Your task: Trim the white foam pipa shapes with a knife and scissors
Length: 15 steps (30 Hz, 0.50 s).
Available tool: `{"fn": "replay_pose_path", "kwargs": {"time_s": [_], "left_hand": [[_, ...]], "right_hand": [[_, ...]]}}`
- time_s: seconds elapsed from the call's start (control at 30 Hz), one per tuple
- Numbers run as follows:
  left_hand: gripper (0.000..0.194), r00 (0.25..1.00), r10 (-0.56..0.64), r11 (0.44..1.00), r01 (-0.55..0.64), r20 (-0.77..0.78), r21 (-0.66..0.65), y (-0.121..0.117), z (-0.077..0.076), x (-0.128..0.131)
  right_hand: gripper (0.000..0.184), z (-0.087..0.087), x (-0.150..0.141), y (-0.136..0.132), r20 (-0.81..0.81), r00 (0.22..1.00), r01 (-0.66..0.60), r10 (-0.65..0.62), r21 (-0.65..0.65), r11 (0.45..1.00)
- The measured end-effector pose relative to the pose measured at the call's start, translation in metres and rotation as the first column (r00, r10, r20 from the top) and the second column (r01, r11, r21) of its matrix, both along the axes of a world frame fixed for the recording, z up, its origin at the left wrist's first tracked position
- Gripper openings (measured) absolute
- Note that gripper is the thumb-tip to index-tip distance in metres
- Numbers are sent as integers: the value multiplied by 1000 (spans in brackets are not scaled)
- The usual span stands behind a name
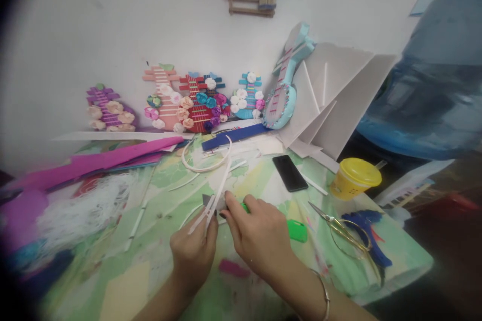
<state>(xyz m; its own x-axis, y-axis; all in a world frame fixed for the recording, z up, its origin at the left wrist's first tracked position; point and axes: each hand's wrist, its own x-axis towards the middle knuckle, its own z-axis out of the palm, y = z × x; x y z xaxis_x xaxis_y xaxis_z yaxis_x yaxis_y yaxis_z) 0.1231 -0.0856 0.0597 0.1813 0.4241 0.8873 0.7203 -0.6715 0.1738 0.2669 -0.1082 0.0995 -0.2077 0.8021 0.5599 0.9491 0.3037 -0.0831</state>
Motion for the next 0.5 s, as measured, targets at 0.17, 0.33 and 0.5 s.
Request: {"fn": "replay_pose_path", "kwargs": {"time_s": [0.17, 0.33, 0.5], "left_hand": [[35, 1000, 2, 1000, -2, -17, 22, -1, -1, 1], [34, 999, 16, 999, -14, -47, 51, -2, -4, 3], [40, 998, 42, 994, -37, -52, 104, -4, -11, 5]], "right_hand": [[33, 1, 0, -2, 2, 1000, 6, -6, 3, 1000], [31, 5, -4, -2, 10, 1000, 29, -30, 14, 999], [28, 8, -3, -1, -26, 1000, 8, -9, -50, 999]]}}
